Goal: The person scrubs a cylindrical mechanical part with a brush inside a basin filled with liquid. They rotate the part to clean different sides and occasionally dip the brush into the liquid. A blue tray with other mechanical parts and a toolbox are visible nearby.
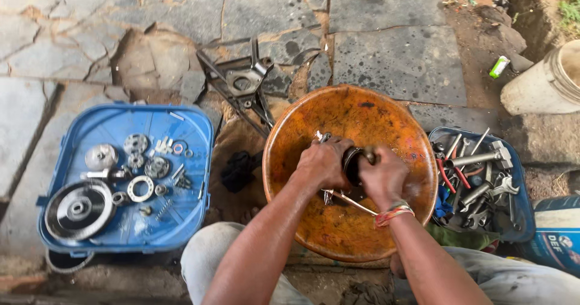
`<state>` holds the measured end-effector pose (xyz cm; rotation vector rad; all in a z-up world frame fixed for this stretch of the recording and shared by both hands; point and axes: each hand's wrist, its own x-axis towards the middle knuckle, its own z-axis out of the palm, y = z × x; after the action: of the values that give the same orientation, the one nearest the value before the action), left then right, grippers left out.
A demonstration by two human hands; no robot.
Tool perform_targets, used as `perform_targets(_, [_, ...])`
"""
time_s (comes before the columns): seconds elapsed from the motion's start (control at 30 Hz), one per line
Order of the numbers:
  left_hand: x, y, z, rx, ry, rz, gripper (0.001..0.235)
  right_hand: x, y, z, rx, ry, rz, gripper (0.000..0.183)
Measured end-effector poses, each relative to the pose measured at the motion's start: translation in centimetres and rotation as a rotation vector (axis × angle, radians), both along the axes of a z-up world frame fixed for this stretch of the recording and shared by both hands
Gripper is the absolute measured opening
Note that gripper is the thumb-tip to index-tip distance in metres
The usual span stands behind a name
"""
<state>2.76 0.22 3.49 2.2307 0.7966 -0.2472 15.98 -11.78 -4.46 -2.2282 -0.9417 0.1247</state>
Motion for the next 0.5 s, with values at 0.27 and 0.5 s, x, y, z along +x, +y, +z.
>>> perform_targets(0.27, [-0.3,0.3,-3.2,0.104,-0.158,0.029,0.084,1.5,-0.2,1.6,-0.041,-0.348,0.245,0.024])
perform_targets(0.5, [-1.2,0.0,-2.4,0.082,-0.173,-0.014,0.095,0.4,-3.4,-5.0,-0.448,-0.014,0.007,0.040])
